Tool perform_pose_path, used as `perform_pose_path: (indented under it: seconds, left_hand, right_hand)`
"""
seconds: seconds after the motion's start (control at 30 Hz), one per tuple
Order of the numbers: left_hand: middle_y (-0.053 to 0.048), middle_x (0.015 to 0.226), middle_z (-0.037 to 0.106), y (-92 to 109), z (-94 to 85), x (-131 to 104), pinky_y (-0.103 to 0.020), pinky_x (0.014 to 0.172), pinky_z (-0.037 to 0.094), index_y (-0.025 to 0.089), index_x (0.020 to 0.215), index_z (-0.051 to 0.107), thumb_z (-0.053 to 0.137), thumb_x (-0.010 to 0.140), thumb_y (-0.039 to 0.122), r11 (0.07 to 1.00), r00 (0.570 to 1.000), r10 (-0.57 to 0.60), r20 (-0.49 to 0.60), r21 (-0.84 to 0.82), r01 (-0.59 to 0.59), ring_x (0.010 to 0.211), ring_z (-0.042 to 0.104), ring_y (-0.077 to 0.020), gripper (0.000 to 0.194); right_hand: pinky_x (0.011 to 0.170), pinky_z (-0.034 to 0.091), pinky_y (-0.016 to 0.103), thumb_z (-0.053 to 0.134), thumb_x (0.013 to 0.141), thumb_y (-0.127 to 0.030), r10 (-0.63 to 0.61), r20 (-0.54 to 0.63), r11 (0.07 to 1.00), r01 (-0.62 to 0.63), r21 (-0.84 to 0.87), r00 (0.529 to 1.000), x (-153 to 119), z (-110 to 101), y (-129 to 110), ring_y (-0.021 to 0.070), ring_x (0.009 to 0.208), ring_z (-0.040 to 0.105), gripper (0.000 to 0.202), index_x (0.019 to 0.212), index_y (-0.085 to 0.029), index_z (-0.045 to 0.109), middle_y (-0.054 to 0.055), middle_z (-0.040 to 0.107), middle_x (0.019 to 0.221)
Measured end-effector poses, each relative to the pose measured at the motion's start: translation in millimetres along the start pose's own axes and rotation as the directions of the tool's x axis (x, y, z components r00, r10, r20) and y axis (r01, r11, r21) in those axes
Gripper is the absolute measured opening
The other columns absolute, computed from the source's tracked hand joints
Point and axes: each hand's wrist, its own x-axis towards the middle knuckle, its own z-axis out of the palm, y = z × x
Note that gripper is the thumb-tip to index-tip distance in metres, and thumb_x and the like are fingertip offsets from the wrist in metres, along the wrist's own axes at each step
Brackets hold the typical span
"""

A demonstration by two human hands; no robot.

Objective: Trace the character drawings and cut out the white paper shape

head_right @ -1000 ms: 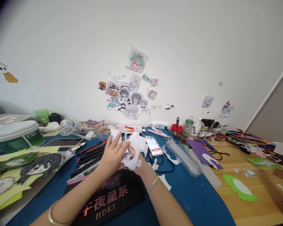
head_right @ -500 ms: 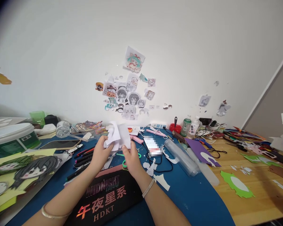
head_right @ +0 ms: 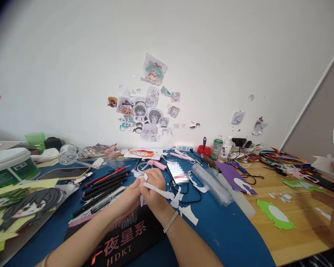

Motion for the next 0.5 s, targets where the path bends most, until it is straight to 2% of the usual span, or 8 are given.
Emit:
perform_pose_path:
  seconds: [0.1,0.2,0.27,0.33,0.4,0.43,0.5]
  left_hand:
    - [-0.003,0.086,0.065,3.3,7.4,-1.4,-0.031,0.081,0.043,0.017,0.09,0.057,0.062,0.06,0.016,0.984,0.999,-0.043,-0.01,-0.173,0.04,0.088,0.059,-0.0198,0.03]
    - [-0.007,0.089,0.066,8.7,14.8,-4.1,-0.036,0.083,0.045,0.016,0.088,0.057,0.053,0.065,0.027,0.929,0.993,-0.035,0.11,-0.363,0.073,0.091,0.06,-0.0234,0.026]
    - [-0.009,0.092,0.066,8.9,18.3,-5.6,-0.04,0.084,0.045,0.017,0.093,0.056,0.048,0.073,0.036,0.889,0.992,-0.069,0.108,-0.445,0.111,0.095,0.06,-0.0252,0.029]
    - [-0.008,0.096,0.066,5.4,19.3,-5.8,-0.038,0.085,0.045,0.018,0.101,0.055,0.045,0.079,0.04,0.866,0.991,-0.125,0.037,-0.484,0.127,0.096,0.06,-0.0238,0.032]
    - [-0.007,0.095,0.067,0.2,18.0,-4.8,-0.033,0.083,0.046,0.018,0.105,0.054,0.046,0.082,0.036,0.861,0.986,-0.153,-0.068,-0.499,0.1,0.092,0.062,-0.0202,0.03]
    - [-0.006,0.091,0.067,-2.1,16.7,-4.2,-0.03,0.081,0.047,0.017,0.104,0.055,0.048,0.082,0.032,0.862,0.979,-0.154,-0.134,-0.502,0.067,0.087,0.063,-0.018,0.027]
    - [-0.004,0.082,0.067,-4.5,13.9,-3.7,-0.024,0.075,0.048,0.016,0.098,0.057,0.049,0.083,0.027,0.862,0.952,-0.153,-0.266,-0.507,-0.003,0.078,0.063,-0.0138,0.02]
  right_hand:
    - [0.067,0.046,0.033,0.042,0.084,-0.02,0.051,-0.056,0.999,-0.051,-0.004,0.997,1.7,-3.7,-0.8,0.0184,0.071,0.055,0.022,0.071,-0.018,0.059,0.006,0.059,0.069]
    - [0.058,0.043,0.031,0.043,0.085,-0.026,0.263,-0.127,0.965,-0.26,0.044,0.956,-0.1,-5.2,1.2,0.0176,0.061,0.053,0.028,0.061,-0.019,0.056,0.005,0.056,0.061]
    - [0.051,0.041,0.029,0.043,0.085,-0.031,0.441,-0.055,0.894,-0.433,0.113,0.896,-3.0,-2.7,2.0,0.0163,0.053,0.051,0.035,0.054,-0.019,0.054,0.003,0.053,0.054]
    - [0.049,0.041,0.028,0.044,0.085,-0.033,0.519,0.082,0.842,-0.525,0.125,0.851,-5.6,2.6,1.3,0.0154,0.05,0.051,0.037,0.052,-0.019,0.053,0.002,0.052,0.051]
    - [0.053,0.043,0.029,0.044,0.083,-0.029,0.476,0.133,0.871,-0.487,0.063,0.869,-6.1,8.2,-0.8,0.0165,0.053,0.053,0.032,0.055,-0.018,0.055,0.003,0.055,0.054]
    - [0.056,0.045,0.03,0.042,0.083,-0.026,0.422,0.15,0.902,-0.431,0.031,0.894,-5.5,10.3,-2.0,0.0176,0.058,0.054,0.028,0.062,-0.018,0.059,0.003,0.057,0.059]
    - [0.072,0.046,0.035,0.037,0.083,-0.018,0.267,0.143,0.964,-0.265,-0.027,0.953,-2.9,12.4,-4.7,0.021,0.079,0.057,0.027,0.081,-0.017,0.064,0.007,0.063,0.079]
